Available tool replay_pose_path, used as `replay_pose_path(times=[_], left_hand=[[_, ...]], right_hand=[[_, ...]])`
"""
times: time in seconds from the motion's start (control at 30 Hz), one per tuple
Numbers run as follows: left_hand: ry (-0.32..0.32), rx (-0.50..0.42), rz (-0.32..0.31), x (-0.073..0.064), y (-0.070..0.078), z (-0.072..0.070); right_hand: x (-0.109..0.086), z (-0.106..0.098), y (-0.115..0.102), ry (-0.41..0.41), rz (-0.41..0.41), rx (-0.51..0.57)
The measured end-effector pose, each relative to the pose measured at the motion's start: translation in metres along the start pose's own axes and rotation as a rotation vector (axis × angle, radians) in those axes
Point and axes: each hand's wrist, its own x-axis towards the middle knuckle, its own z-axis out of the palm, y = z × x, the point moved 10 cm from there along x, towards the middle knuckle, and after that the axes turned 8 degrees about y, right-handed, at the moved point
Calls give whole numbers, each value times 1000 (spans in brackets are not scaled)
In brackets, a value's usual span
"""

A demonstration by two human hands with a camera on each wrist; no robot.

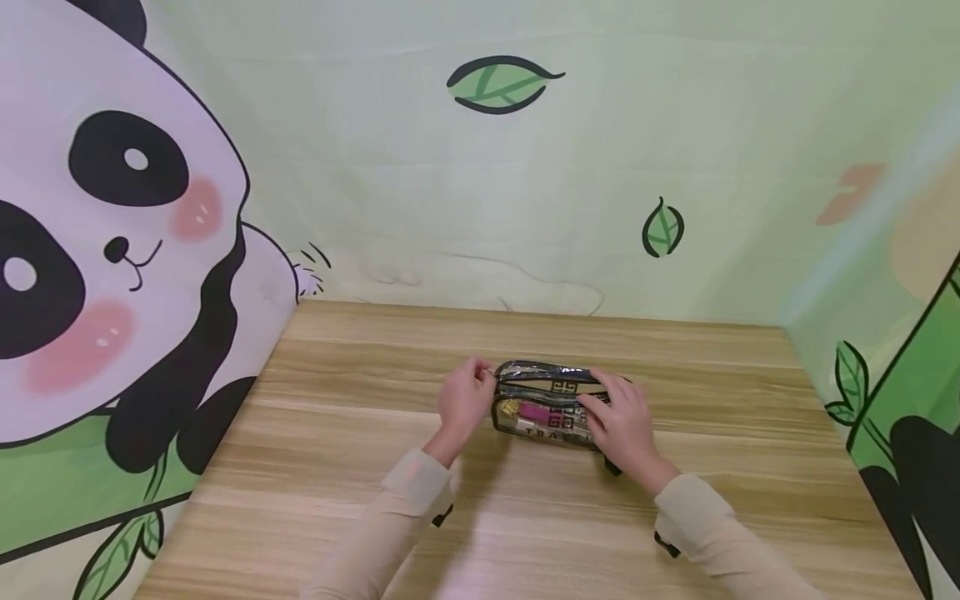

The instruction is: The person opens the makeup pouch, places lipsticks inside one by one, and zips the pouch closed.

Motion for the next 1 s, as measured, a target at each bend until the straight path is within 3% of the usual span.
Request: replay_pose_path(times=[0.23, 0.6, 0.8, 1.0], left_hand=[[-59, 2, -93, 1, -7, 2], [-108, -58, -188, 0, -6, 8], [-106, -90, -192, -2, -3, 13], [-83, -102, -145, -4, 4, 16]], right_hand=[[-2, 6, -10, -34, -41, 1], [-9, 17, -18, -115, -94, -50], [-10, 21, -20, -146, -97, -66], [-12, 23, -17, -162, -89, -61]])
